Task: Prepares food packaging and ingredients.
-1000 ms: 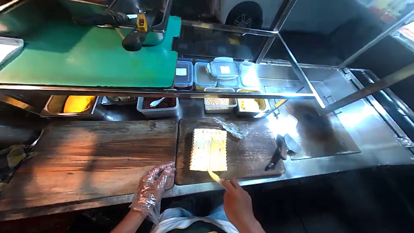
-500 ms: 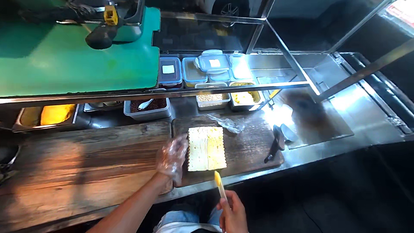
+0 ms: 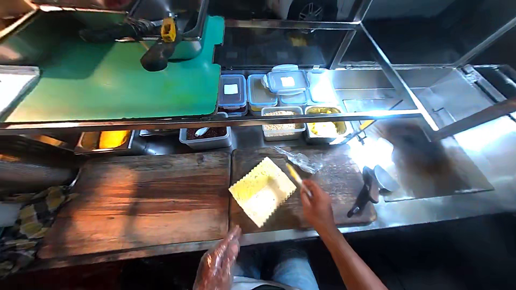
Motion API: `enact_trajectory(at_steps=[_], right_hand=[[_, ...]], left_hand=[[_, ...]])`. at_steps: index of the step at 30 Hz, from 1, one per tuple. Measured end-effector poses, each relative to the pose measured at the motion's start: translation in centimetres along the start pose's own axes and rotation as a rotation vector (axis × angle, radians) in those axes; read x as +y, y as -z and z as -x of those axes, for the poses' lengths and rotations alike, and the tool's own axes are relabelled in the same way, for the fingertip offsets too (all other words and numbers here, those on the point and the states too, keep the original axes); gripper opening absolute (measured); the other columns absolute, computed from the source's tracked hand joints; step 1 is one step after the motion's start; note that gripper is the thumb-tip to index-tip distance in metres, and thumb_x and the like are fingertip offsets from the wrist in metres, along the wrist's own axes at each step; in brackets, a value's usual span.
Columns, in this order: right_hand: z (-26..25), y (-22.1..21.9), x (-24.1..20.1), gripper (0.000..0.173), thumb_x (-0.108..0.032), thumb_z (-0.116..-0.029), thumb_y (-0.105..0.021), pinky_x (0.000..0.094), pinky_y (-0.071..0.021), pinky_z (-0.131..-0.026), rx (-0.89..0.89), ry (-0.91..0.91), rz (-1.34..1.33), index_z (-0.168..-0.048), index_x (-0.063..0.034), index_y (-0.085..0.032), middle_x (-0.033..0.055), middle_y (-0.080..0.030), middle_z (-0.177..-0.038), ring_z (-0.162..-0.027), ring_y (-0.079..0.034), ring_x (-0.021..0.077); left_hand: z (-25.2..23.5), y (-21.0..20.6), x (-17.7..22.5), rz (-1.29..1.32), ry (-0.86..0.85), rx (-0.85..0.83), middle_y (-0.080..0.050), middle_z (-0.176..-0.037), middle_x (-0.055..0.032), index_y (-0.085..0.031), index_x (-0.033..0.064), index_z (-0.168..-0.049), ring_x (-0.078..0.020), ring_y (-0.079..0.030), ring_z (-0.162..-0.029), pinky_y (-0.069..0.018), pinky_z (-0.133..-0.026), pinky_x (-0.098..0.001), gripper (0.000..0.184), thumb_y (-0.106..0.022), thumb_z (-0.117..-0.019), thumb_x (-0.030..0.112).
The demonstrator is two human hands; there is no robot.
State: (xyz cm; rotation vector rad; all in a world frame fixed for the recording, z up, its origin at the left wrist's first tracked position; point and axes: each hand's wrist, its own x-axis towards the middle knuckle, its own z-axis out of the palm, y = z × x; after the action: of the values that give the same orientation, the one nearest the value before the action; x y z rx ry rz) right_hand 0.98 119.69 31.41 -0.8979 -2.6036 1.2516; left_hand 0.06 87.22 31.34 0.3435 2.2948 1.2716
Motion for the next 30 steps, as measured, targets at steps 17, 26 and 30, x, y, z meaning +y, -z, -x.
enact_trajectory(at_steps=[17, 26, 30], right_hand=[[1.6, -4.5, -7.0, 0.047, -0.008, -0.0964, -0.051, 0.0591, -0.0584, -0.083, -0.58, -0.001, 0.357, -0.142, -0.0168, -0.06, 0.0183, -0.061, -0.136, -0.1, -0.071, 0.0381], [-18.4, 12.6, 0.4, 0.036, -0.024, -0.1072, -0.046, 0.0658, -0.051, -0.095, -0.103, 0.017, 0.505, -0.133, -0.0051, -0.063, 0.0259, -0.066, -0.125, -0.115, -0.065, 0.0444], [-25.3, 11.7, 2.6, 0.039, -0.022, -0.101, -0.052, 0.0736, -0.0463, -0.093, -0.169, 0.007, 0.747, -0.134, -0.0053, -0.063, 0.0272, -0.062, -0.133, -0.124, -0.058, 0.0488]], left_hand=[[-10.3, -1.6, -0.1, -0.001, 0.037, 0.224, -0.058, -0.148, -0.0088, -0.048, 0.0078, -0.152, -0.0184, -0.053, -0.137, -0.0403, -0.118, -0.0389, 0.059, -0.025, -0.1095, 0.042], [-1.9, -5.3, 3.6, 0.957, 0.67, 0.48, -0.067, -0.125, -0.0168, -0.05, 0.0041, -0.141, -0.0296, -0.07, -0.108, -0.0585, -0.087, -0.0479, 0.042, -0.039, -0.1111, 0.031], [-3.4, -8.2, 5.6, 1.014, 0.681, 0.576, -0.066, -0.123, -0.0164, -0.053, 0.0036, -0.14, -0.0287, -0.069, -0.105, -0.0583, -0.085, -0.0474, 0.041, -0.045, -0.1095, 0.03]])
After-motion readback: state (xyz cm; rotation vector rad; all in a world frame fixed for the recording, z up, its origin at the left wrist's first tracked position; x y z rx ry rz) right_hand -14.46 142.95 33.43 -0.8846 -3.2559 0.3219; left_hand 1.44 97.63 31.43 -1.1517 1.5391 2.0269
